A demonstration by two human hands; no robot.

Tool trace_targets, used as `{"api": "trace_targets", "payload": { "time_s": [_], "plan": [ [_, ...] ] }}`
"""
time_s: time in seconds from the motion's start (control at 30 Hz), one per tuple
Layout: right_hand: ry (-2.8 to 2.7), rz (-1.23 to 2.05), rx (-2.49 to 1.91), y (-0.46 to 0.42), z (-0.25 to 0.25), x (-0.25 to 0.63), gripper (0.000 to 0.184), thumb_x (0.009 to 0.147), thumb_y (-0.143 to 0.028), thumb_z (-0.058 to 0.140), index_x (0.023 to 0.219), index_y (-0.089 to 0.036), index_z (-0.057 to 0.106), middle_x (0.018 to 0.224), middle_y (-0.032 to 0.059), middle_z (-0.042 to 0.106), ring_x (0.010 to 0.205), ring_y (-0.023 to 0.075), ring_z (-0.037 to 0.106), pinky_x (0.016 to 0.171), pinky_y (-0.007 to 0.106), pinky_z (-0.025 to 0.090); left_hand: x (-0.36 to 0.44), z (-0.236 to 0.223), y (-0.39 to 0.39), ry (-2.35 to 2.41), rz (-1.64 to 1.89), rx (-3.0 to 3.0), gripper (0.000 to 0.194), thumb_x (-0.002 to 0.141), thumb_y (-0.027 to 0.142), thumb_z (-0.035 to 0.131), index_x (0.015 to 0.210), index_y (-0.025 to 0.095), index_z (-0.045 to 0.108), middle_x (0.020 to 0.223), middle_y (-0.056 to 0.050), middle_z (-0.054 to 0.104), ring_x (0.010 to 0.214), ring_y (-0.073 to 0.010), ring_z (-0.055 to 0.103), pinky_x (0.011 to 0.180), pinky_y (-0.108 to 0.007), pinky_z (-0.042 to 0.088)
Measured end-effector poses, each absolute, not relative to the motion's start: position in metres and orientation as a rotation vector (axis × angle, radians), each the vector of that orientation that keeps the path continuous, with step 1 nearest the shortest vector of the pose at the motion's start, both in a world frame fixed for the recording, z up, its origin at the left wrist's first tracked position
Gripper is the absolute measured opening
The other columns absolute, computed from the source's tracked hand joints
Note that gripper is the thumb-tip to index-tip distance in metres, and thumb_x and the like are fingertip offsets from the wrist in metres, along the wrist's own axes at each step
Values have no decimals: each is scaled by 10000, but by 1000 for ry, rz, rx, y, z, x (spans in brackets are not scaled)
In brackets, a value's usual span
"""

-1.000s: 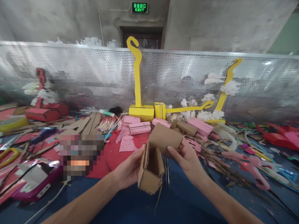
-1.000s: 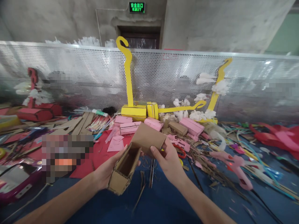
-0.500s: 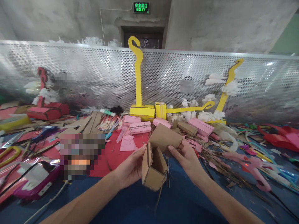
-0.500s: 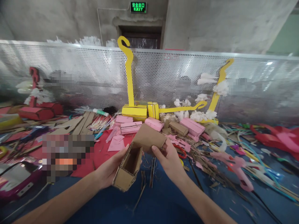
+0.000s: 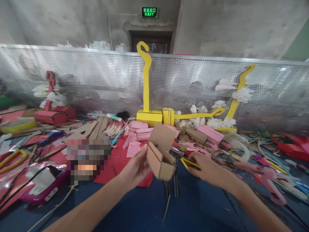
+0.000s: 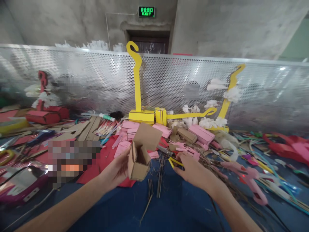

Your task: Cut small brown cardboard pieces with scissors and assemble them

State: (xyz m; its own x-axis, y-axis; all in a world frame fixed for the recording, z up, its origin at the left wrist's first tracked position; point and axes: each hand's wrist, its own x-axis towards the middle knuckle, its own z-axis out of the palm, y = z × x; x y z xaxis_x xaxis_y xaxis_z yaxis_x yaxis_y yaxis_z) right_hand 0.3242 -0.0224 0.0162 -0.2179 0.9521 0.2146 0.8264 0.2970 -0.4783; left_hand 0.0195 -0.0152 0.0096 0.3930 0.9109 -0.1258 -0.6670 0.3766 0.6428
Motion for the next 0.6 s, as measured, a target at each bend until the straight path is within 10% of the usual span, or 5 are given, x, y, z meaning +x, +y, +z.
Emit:
{"api": "trace_targets", "payload": {
  "time_s": [0.6],
  "plan": [
    [-2203, 62, -1830, 5, -6, 345, 107, 664, -159, 624, 750, -212, 588, 862, 80, 681, 818, 258, 624, 699, 318, 407, 13, 23, -13, 643, 1335, 944, 368, 761, 387, 864, 1051, 202, 734, 940, -13, 713, 811, -147, 682, 700, -258, 623]
  ]
}}
